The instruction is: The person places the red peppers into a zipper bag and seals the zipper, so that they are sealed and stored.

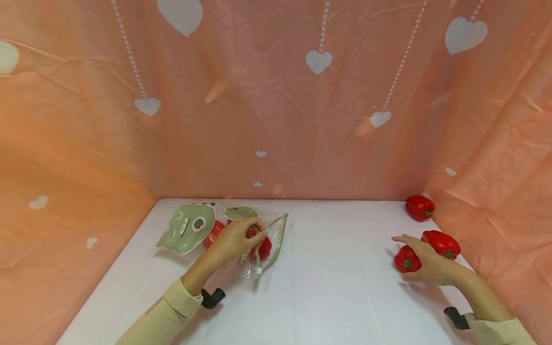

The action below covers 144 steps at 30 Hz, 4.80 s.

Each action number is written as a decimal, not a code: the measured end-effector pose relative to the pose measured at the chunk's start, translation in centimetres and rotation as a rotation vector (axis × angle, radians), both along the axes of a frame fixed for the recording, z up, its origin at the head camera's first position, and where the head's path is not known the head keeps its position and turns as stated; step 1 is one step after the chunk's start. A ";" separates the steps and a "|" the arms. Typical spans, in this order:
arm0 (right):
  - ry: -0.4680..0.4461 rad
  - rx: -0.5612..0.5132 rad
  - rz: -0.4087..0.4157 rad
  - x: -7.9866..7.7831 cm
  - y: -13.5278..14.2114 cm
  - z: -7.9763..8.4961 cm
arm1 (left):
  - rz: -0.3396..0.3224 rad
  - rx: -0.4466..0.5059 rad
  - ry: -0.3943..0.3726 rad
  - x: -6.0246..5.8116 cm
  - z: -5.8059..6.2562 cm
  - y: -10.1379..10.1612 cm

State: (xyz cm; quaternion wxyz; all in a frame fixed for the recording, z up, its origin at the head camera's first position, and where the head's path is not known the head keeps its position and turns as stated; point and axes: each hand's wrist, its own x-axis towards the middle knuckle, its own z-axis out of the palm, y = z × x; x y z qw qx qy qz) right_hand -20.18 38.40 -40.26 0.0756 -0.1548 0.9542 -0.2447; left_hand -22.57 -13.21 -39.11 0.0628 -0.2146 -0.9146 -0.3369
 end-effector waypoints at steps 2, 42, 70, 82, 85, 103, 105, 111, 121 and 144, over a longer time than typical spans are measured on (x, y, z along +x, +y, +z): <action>-0.014 0.010 -0.003 0.0 -0.2 0.2 | 0.000 0.003 -0.002 0.0 0.0 0.0; 0.088 0.057 -0.084 -1.1 -1.7 0.2 | -0.003 0.014 -0.008 -0.3 -0.5 -0.4; 0.050 -0.102 -0.057 -2.2 -7.3 -0.4 | 0.032 0.000 -0.022 -0.1 -0.5 0.0; 0.046 -0.186 -0.049 -2.9 -10.1 -1.0 | 0.028 0.004 -0.024 -0.1 -0.6 -0.1; 0.030 -0.230 -0.052 -3.1 -10.9 -1.3 | 0.031 0.009 -0.028 -0.1 -0.6 -0.1; 0.070 -0.270 0.077 -4.3 -14.1 -1.8 | 0.030 0.021 -0.038 0.0 -0.5 -0.3; 0.074 -0.269 0.115 -4.4 -14.4 -1.9 | 0.028 0.024 -0.044 0.0 -0.5 -0.3; 0.124 -0.248 0.219 -4.6 -15.2 -2.2 | 0.029 0.024 -0.054 0.0 -0.4 -0.3; 0.107 -0.255 0.246 -4.7 -17.2 -2.5 | 0.020 0.016 -0.042 0.0 -0.3 -0.2; 0.106 -0.277 0.195 -4.3 -21.2 -2.6 | 0.000 0.010 -0.019 0.0 -0.3 -0.1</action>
